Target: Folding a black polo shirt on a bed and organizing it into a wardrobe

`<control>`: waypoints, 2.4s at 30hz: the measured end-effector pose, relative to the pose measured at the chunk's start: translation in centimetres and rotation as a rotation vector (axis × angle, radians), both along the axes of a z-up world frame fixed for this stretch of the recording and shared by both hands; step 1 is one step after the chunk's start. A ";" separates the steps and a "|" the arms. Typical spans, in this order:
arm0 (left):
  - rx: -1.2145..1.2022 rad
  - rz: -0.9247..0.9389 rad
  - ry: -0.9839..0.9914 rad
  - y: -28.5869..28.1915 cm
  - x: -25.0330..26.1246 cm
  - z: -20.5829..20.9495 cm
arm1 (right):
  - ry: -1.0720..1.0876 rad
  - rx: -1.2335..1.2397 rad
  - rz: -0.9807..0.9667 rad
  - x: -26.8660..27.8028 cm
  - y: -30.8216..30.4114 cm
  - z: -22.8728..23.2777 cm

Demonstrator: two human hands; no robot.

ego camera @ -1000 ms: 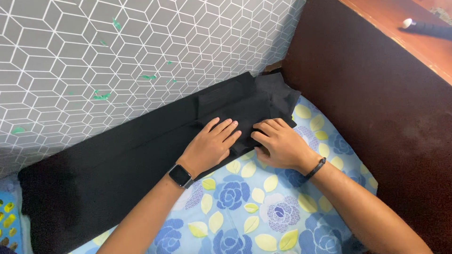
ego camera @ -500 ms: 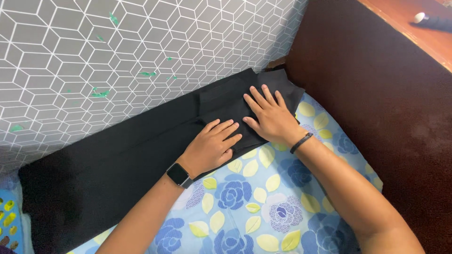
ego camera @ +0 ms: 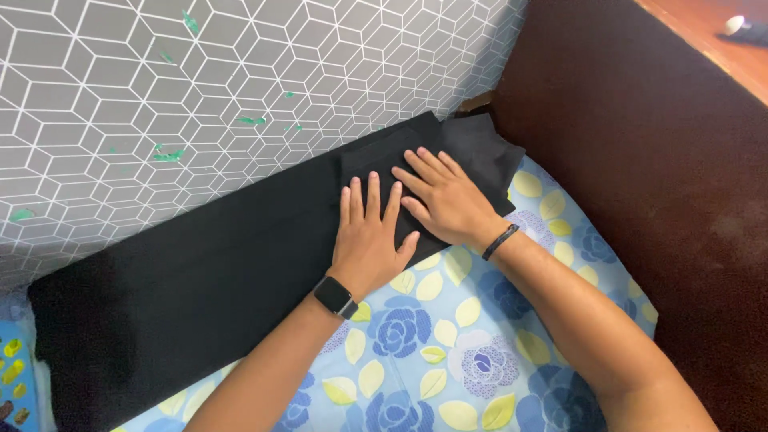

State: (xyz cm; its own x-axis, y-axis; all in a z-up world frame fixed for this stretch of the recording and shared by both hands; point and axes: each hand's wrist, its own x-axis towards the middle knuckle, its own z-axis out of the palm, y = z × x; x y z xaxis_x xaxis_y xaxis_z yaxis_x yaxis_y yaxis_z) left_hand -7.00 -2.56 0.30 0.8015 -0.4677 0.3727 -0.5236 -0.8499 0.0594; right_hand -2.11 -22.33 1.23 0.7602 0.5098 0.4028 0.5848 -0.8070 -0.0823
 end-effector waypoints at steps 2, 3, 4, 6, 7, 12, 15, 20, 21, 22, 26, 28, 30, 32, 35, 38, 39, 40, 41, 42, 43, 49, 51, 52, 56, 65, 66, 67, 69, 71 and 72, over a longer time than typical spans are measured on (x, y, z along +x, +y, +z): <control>0.020 0.000 0.031 0.2 -0.1 0.5 | 0.087 -0.043 -0.022 -0.1 -0.4 -0.2; 0.031 0.007 0.048 0.4 -0.1 0.7 | 0.114 -0.069 -0.111 -0.1 -0.5 -0.1; 0.041 0.015 0.066 0.5 -0.1 0.9 | 0.141 -0.095 -0.200 0.0 -0.5 0.0; 0.060 0.035 0.106 0.4 -0.1 0.9 | 0.050 -0.062 -0.175 -1.0 0.1 0.9; 0.077 0.055 0.150 0.3 -0.1 0.9 | -0.038 -0.032 -0.151 -1.4 0.3 1.3; 0.075 0.083 0.272 -0.1 0.4 1.2 | -0.048 -0.034 0.025 -2.2 0.6 -0.4; 0.079 0.087 0.257 0.0 0.0 1.2 | 0.142 -0.078 -0.059 -2.2 -0.4 -0.1; 0.070 0.100 0.297 -0.3 -0.4 2.6 | 0.171 -0.056 -0.240 -0.5 -1.5 -0.3; 0.075 0.113 0.303 -0.5 -0.3 2.7 | 0.027 0.001 -0.290 0.6 -2.0 -1.2; 0.079 0.125 0.308 -0.6 -0.3 2.8 | -0.117 0.058 -0.338 1.6 -2.6 -2.2; 0.118 0.142 0.416 -2.3 1.2 3.0 | 0.097 0.416 -0.372 3.1 -3.0 -1.3; -0.062 -0.069 0.302 -3.3 2.1 3.6 | 0.230 0.643 -0.416 4.2 -3.0 -1.5; -0.069 -0.089 0.238 -4.1 2.4 1.4 | 0.170 0.631 -0.399 4.7 -2.9 -2.2; -0.077 -0.108 0.178 -4.4 2.3 0.1 | 0.113 0.617 -0.381 5.2 -2.8 -3.5; -0.032 -0.054 0.103 -4.5 1.6 0.1 | 0.004 0.531 -0.369 4.9 -2.2 -3.8; 0.038 -0.027 0.190 -4.6 1.6 0.2 | -0.389 0.301 -0.216 3.0 -0.1 -0.7; 0.077 -0.025 0.216 -4.7 1.7 0.3 | -0.393 0.319 -0.170 2.6 0.7 -0.3; 0.117 -0.023 0.241 -4.7 1.8 0.3 | -0.397 0.336 -0.124 2.3 1.5 0.1; 0.115 -0.024 0.247 -4.8 1.8 0.5 | -0.391 0.334 -0.125 1.4 1.6 0.7; 0.057 -0.039 0.251 -4.8 1.8 0.7 | -0.002 0.237 -0.151 0.5 1.7 1.3; -0.001 -0.052 0.254 -4.8 1.8 1.0 | 0.384 0.133 -0.170 -0.4 1.9 2.0; 0.014 -0.064 0.227 -2.6 0.6 1.4 | 0.414 -0.035 -0.209 -1.1 2.7 2.9; 0.033 -0.060 0.218 -0.2 0.3 1.6 | 0.394 -0.063 -0.210 -0.8 2.6 2.7; 0.055 -0.063 0.215 1.1 -0.2 1.7 | 0.380 -0.087 -0.217 -1.0 2.7 2.4; 0.029 -0.046 0.194 8.9 -2.8 2.7 | 0.289 -0.147 -0.216 -1.2 3.5 3.2; 0.100 0.412 0.265 26.2 -8.7 1.9 | 0.368 -0.008 -0.069 0.4 10.4 4.4; 0.109 0.490 0.235 28.2 -9.1 1.8 | 0.364 -0.093 -0.116 0.3 11.0 3.9; 0.117 0.565 0.207 30.3 -9.5 1.5 | 0.359 -0.180 -0.166 0.2 11.5 3.3; 0.081 0.676 0.208 33.8 -10.5 0.5 | 0.369 -0.185 -0.174 0.1 11.6 3.5; 0.041 0.785 0.211 35.8 -11.1 -1.0 | 0.379 -0.194 -0.184 0.0 11.8 3.8; 0.103 0.863 0.048 36.1 -11.2 -1.9 | 0.373 -0.143 -0.195 -0.3 11.9 4.0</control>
